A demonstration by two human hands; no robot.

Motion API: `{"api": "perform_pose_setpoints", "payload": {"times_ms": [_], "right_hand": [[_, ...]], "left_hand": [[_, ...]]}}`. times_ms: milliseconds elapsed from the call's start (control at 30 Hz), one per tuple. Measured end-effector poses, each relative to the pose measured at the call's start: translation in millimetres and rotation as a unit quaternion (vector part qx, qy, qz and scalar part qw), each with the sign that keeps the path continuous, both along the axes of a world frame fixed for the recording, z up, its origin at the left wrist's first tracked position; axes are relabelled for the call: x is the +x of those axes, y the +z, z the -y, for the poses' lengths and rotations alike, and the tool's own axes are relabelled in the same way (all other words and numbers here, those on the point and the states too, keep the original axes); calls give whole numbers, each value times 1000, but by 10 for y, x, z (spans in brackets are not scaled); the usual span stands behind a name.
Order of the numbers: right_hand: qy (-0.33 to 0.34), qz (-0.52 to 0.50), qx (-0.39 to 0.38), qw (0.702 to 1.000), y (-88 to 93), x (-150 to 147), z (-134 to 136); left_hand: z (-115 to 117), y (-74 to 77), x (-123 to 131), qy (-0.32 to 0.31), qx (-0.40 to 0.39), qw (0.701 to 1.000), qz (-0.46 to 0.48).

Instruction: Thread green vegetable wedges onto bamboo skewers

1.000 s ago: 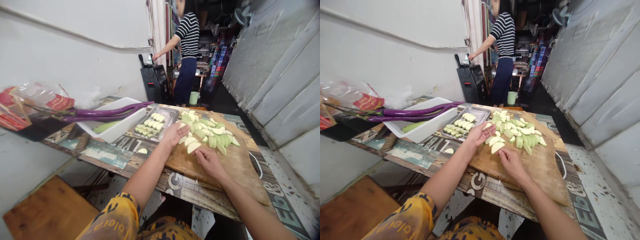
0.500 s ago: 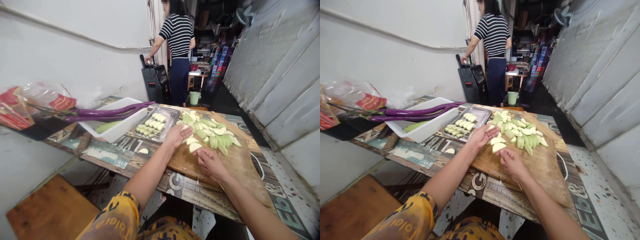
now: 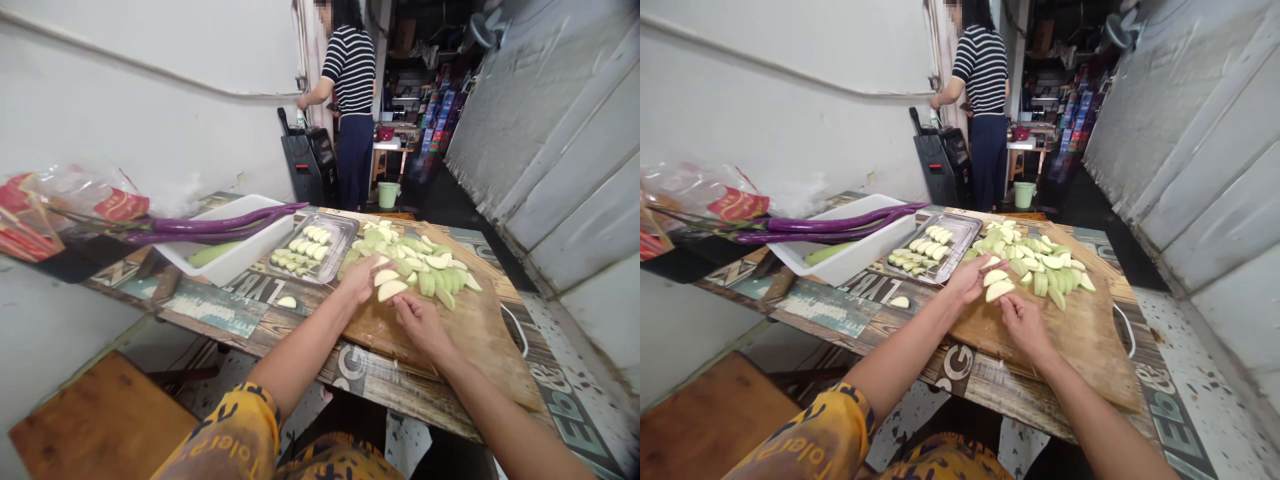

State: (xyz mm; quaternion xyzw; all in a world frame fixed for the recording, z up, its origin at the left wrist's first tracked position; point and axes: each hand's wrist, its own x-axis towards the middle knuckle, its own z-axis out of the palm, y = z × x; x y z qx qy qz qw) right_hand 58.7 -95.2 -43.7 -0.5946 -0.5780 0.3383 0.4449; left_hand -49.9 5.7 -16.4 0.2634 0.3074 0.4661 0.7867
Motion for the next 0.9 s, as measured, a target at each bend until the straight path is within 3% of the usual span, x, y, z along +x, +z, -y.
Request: {"api": "perform_pose_setpoints", "payload": {"times_ms": [400,467,533,600,700,800,900], "right_hand": [[-13,-1,24,1000,-4,30,-26],[-34,-14,38,999,46,83,-30],[-92,-48,54,993,130,162,-31],[-162,-106,73,978,219,246,-32],[-212,-195,89,953,299,332,-40],[-209,-223,77,949,307,345,-49],[-191,-219,66,954,297,320,-36]], "left_hand": [[111,6,104,-15,14,1000,-17],[58,-14,61,20,50,997,-50],[-13,-55,-13,87,142,978,-125],[-72,-111,-88,130,285,919,-238],[-95,-202,-140,68,468,776,-417],[-59,-263,-119,-19,541,643,-542],[-28,-270,-97,-41,544,579,-606]]}}
